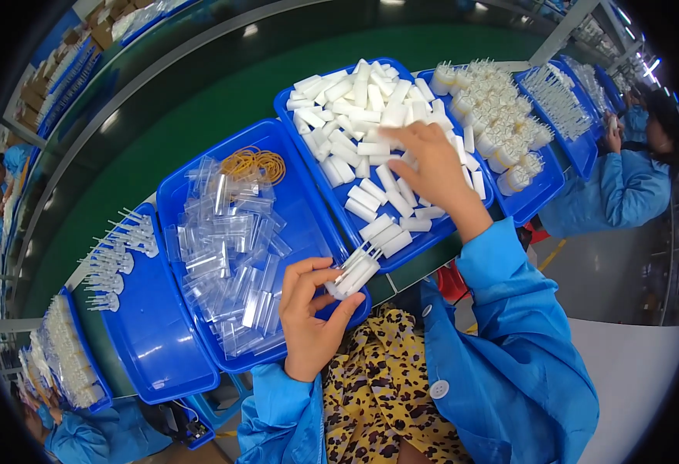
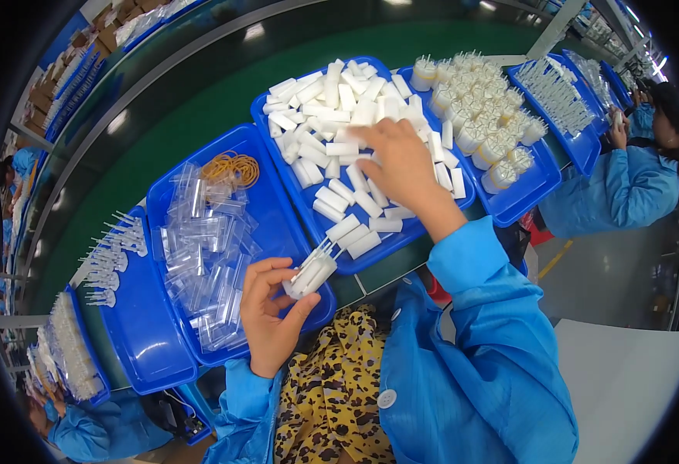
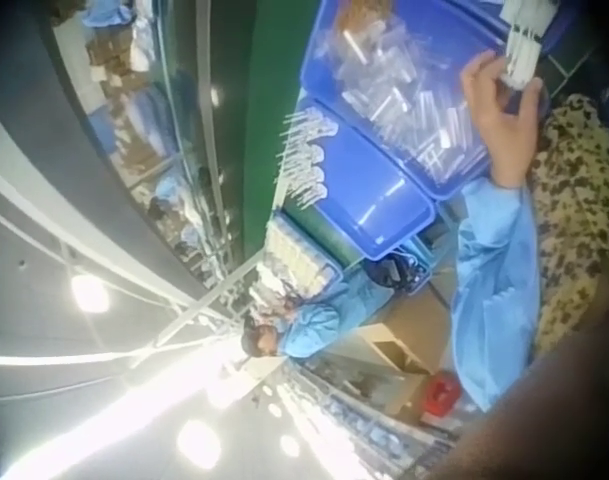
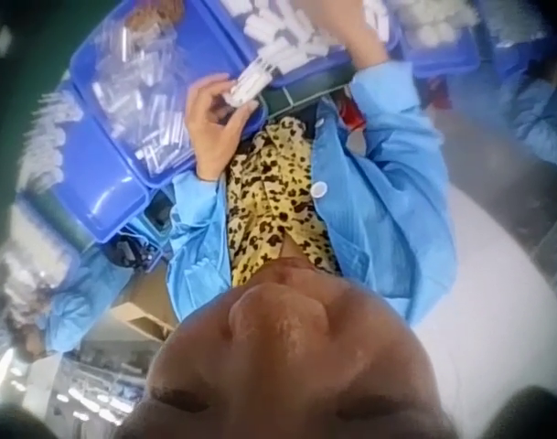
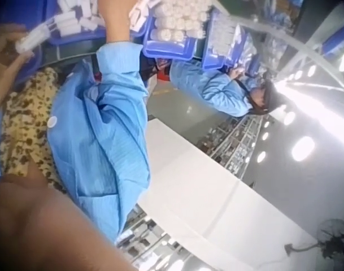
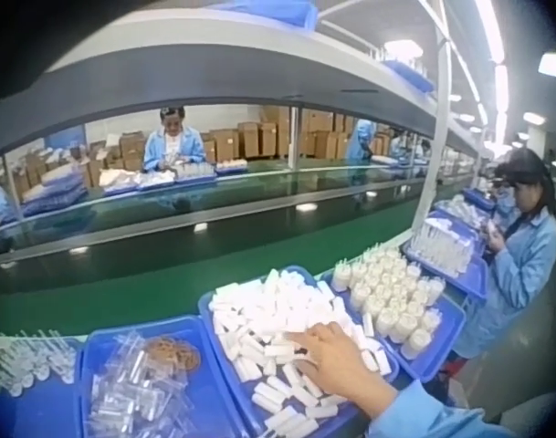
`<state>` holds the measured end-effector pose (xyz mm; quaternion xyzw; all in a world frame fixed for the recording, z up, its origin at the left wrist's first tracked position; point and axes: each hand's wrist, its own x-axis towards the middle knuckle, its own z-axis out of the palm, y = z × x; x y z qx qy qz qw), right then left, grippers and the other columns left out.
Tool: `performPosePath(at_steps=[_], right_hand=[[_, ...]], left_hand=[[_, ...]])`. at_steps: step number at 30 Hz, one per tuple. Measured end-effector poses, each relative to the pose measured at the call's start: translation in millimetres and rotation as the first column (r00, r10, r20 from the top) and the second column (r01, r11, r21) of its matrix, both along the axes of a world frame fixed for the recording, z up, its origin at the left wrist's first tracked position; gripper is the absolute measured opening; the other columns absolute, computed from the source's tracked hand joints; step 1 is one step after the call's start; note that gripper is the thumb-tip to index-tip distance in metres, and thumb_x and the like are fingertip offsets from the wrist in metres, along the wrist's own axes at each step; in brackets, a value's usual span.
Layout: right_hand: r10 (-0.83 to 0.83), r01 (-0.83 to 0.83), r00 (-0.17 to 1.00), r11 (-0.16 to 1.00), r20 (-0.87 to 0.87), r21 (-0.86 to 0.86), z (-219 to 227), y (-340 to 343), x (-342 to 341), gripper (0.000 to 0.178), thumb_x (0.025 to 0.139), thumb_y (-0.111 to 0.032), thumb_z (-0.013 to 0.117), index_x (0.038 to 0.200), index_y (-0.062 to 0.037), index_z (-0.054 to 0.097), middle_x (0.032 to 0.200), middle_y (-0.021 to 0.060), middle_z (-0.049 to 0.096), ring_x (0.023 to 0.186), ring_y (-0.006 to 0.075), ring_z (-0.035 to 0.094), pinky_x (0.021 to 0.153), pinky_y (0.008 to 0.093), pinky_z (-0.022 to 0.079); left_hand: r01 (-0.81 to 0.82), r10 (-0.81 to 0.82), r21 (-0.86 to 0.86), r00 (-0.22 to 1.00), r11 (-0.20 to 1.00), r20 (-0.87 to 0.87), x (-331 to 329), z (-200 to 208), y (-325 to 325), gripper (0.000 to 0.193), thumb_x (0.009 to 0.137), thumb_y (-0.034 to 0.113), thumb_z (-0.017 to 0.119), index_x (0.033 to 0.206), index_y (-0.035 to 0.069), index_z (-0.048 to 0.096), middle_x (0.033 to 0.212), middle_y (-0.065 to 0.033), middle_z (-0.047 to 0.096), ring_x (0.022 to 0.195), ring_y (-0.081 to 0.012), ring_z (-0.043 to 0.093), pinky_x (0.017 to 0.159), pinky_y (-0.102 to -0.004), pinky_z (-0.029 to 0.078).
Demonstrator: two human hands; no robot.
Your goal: The person binds an assembled bundle with a rubber band, then takes multi-pronged plastic stems, pushes white foam pieces onto the prongs, slides clear plastic sleeves over them, and fastens the finished bundles with rubber bands.
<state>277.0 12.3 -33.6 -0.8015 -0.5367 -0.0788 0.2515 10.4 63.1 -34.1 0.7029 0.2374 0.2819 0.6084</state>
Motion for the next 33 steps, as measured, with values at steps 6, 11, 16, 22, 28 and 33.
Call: performPosePath(at_steps=[6, 11, 16, 22, 28, 33], right_hand=[[-0.024, 0.035, 0.995, 0.992, -0.092, 0.12, -6, -1, 0, 0.022, 0.08, -0.011, 0.067, 0.101, -0.012, 0.062, 0.082, 0.0067, 0.061, 0.074, 0.0222, 0.06, 0.064, 0.0353, 0.048], [0.239, 0.119, 0.636, 0.909, -0.733, 0.4, -4, -16, -10, 0.008, 0.092, -0.008, 0.052, 0.098, -0.0057, 0.058, 0.096, 0.0092, 0.067, 0.07, 0.0072, 0.055, 0.06, 0.0212, 0.042], [0.443, 0.184, 0.081, 0.874, -0.893, 0.45, 2, -38, -23, 0.01, 0.093, -0.008, 0.056, 0.101, -0.0031, 0.057, 0.099, 0.0091, 0.066, 0.076, 0.0066, 0.056, 0.066, 0.0197, 0.042], [0.533, 0.223, -0.135, 0.838, -0.835, 0.498, 0, -53, -54, 0.021, 0.093, -0.01, 0.057, 0.113, -0.0026, 0.059, 0.099, 0.0025, 0.062, 0.083, 0.0044, 0.054, 0.07, 0.0177, 0.043], [0.528, 0.35, -0.103, 0.813, -0.843, 0.466, -11, -55, -66, 0.011, 0.092, -0.014, 0.062, 0.095, -0.0044, 0.063, 0.086, 0.001, 0.062, 0.065, 0.002, 0.049, 0.054, 0.0161, 0.037], [0.508, 0.402, -0.059, 0.8, -0.859, 0.445, -11, -51, -68, 0.009, 0.09, -0.014, 0.064, 0.087, -0.005, 0.062, 0.08, 0.0003, 0.06, 0.057, 0.0013, 0.044, 0.047, 0.0157, 0.033]], left_hand=[[0.135, -0.092, -0.299, 0.984, 0.945, 0.153, -7, -1, 6, 0.019, 0.083, -0.004, 0.066, 0.101, -0.004, 0.06, 0.117, -0.0122, 0.048, 0.108, -0.0239, 0.058, 0.082, -0.0283, 0.058], [0.127, -0.096, -0.228, 0.985, 0.965, 0.14, -3, -2, 6, 0.011, 0.088, -0.003, 0.06, 0.098, -0.005, 0.059, 0.116, -0.0132, 0.049, 0.109, -0.0236, 0.057, 0.083, -0.0287, 0.056], [0.084, -0.053, -0.222, 0.988, 0.972, 0.142, 4, 0, 2, 0.008, 0.089, -0.002, 0.058, 0.096, -0.004, 0.059, 0.114, -0.014, 0.05, 0.109, -0.0232, 0.057, 0.08, -0.0288, 0.056], [-0.192, 0.179, 0.252, 0.981, 0.948, 0.076, 18, 5, -1, 0.008, 0.083, -0.004, 0.064, 0.09, -0.003, 0.062, 0.106, -0.0178, 0.058, 0.097, -0.0265, 0.063, 0.075, -0.0308, 0.053], [-0.193, 0.177, 0.332, 0.981, 0.923, 0.077, 25, 4, -6, 0.008, 0.081, -0.003, 0.065, 0.089, -0.002, 0.063, 0.104, -0.0184, 0.06, 0.095, -0.0294, 0.063, 0.077, -0.0345, 0.052], [-0.169, 0.151, 0.36, 0.986, 0.918, 0.076, 27, 3, -7, 0.008, 0.082, -0.003, 0.065, 0.089, -0.003, 0.063, 0.104, -0.0185, 0.06, 0.095, -0.0299, 0.063, 0.076, -0.0343, 0.052]])
